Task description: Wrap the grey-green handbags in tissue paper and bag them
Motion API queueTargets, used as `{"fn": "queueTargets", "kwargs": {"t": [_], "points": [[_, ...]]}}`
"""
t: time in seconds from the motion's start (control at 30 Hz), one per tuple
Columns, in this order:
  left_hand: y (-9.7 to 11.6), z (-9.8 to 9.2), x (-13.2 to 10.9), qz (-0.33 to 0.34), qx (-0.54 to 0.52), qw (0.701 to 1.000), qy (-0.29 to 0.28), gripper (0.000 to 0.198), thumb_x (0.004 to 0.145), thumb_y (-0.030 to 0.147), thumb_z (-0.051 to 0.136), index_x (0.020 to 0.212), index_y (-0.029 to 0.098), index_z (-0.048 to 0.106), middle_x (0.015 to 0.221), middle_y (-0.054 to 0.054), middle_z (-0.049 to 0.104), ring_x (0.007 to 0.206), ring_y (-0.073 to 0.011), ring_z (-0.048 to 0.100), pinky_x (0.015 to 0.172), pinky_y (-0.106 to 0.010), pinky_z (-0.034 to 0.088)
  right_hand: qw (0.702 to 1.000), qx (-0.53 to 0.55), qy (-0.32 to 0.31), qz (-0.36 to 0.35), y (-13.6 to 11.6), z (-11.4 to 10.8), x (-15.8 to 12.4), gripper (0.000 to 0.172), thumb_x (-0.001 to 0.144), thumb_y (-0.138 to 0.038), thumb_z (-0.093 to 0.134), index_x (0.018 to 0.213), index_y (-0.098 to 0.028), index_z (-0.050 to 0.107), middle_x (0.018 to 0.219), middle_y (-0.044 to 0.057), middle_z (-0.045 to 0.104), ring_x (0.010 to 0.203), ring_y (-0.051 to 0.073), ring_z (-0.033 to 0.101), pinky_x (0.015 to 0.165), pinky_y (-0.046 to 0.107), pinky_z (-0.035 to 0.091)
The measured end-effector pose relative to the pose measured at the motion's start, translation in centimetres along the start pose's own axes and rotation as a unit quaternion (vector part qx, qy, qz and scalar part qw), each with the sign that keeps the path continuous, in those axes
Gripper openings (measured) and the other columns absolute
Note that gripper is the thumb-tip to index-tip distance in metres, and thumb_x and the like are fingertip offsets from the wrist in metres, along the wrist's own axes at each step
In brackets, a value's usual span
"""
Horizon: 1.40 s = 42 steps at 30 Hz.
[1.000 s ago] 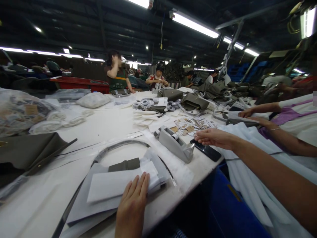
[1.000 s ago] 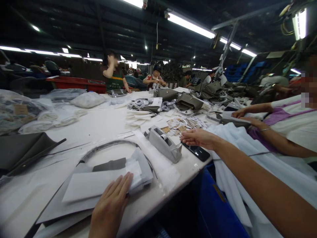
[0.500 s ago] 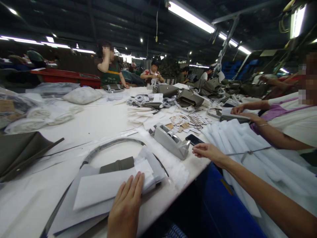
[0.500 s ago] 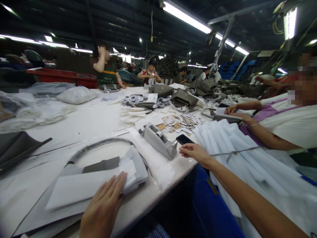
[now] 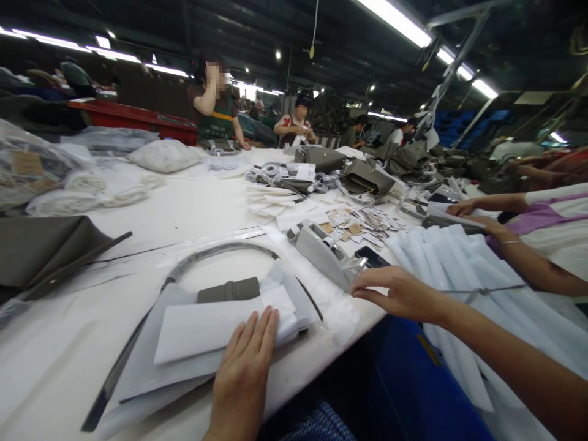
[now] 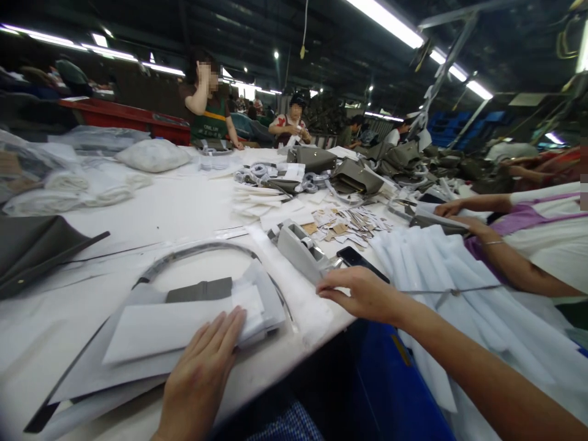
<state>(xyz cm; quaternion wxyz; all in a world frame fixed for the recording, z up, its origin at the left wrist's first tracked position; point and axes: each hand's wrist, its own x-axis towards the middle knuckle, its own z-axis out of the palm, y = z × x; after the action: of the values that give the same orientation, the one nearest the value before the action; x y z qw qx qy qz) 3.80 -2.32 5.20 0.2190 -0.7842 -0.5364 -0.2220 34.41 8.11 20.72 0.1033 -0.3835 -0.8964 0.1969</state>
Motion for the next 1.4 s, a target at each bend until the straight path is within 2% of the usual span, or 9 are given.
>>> {"fn": "queueTargets", "kwargs": {"t": [0.2,0.33,0.47,0.6,0.73,0.87,1.17,1.27,1.4], "points": [[0.5,-0.6,0.5,-0.032,-0.009,0.999,-0.006,0.047,0.096,0.008,0.036,0.140,0.014,0.053,0.145,-0.002,0.054,0.126,-0.0238,0.058,0.104,-0.039,0.048,0.978,-0.009,-0.122,-0.167,-5.3,1.0,8.4,0.018,0.093,-0.028,0.057,0.095,-0.025,0.075,0.086,0.002,0.074,0.077,0.016,0.067,0.073,0.024,0.046],[0.8,-0.9,0.9,-0.039,-0.007,0.999,0.014,0.045,0.096,0.005,0.033,0.132,0.013,0.059,0.139,-0.004,0.059,0.121,-0.0236,0.061,0.101,-0.039,0.051,0.959,-0.035,-0.171,-0.225,-6.0,3.4,13.9,0.011,0.086,-0.025,0.066,0.084,-0.026,0.076,0.072,-0.002,0.072,0.066,0.014,0.063,0.064,0.023,0.042],[1.1,-0.7,0.8,-0.065,-0.027,0.997,0.019,0.042,0.097,0.007,0.036,0.130,0.014,0.060,0.138,-0.004,0.061,0.122,-0.0229,0.060,0.102,-0.038,0.051,0.923,-0.144,-0.266,-0.239,-6.1,5.5,18.1,0.007,0.081,-0.027,0.071,0.084,-0.024,0.076,0.076,-0.001,0.074,0.068,0.014,0.063,0.058,0.023,0.034],[1.3,-0.5,0.6,-0.103,-0.063,0.993,0.015,0.041,0.099,0.011,0.036,0.131,0.019,0.060,0.141,-0.003,0.059,0.127,-0.0210,0.056,0.107,-0.037,0.048,0.881,-0.214,-0.350,-0.235,-6.7,6.5,20.4,0.013,0.081,-0.033,0.074,0.089,-0.024,0.077,0.083,0.000,0.077,0.075,0.015,0.065,0.057,0.024,0.030],[1.2,-0.6,0.5,-0.096,-0.063,0.993,0.028,0.043,0.099,0.010,0.032,0.131,0.019,0.060,0.143,-0.006,0.057,0.127,-0.0218,0.056,0.105,-0.036,0.050,0.849,-0.291,-0.369,-0.240,-7.8,7.3,21.6,0.012,0.080,-0.035,0.074,0.088,-0.027,0.078,0.080,0.001,0.076,0.073,0.017,0.064,0.054,0.026,0.027],[0.9,-0.5,0.5,-0.085,-0.072,0.993,0.031,0.041,0.100,0.013,0.034,0.131,0.018,0.061,0.144,0.000,0.056,0.127,-0.0228,0.056,0.105,-0.037,0.050,0.828,-0.330,-0.379,-0.249,-8.6,8.0,22.3,0.010,0.075,-0.032,0.077,0.083,-0.028,0.079,0.079,0.001,0.076,0.071,0.017,0.064,0.054,0.026,0.026],[1.3,0.6,0.7,-0.117,-0.106,0.981,0.112,0.042,0.104,0.020,0.029,0.122,0.021,0.067,0.127,0.000,0.069,0.118,-0.0208,0.062,0.101,-0.035,0.050,0.826,-0.342,-0.395,-0.212,-8.6,8.0,24.1,0.028,0.071,-0.048,0.080,0.077,-0.021,0.077,0.069,0.003,0.072,0.062,0.016,0.058,0.055,0.026,0.025],[1.6,1.0,0.7,-0.123,-0.105,0.978,0.131,0.047,0.105,0.021,0.023,0.120,0.021,0.068,0.125,0.001,0.070,0.115,-0.0205,0.063,0.099,-0.035,0.051,0.849,-0.295,-0.390,-0.201,-7.3,8.1,25.2,0.034,0.067,-0.053,0.081,0.073,-0.021,0.074,0.065,0.000,0.068,0.058,0.013,0.053,0.056,0.026,0.025],[1.8,1.6,0.6,-0.130,-0.102,0.976,0.139,0.049,0.105,0.022,0.022,0.120,0.021,0.068,0.126,0.002,0.070,0.116,-0.0205,0.064,0.100,-0.035,0.050,0.894,-0.197,-0.386,-0.111,-4.7,8.8,26.5,0.042,0.054,-0.054,0.088,0.073,-0.019,0.072,0.062,-0.004,0.066,0.059,0.013,0.053,0.057,0.024,0.030]]}}
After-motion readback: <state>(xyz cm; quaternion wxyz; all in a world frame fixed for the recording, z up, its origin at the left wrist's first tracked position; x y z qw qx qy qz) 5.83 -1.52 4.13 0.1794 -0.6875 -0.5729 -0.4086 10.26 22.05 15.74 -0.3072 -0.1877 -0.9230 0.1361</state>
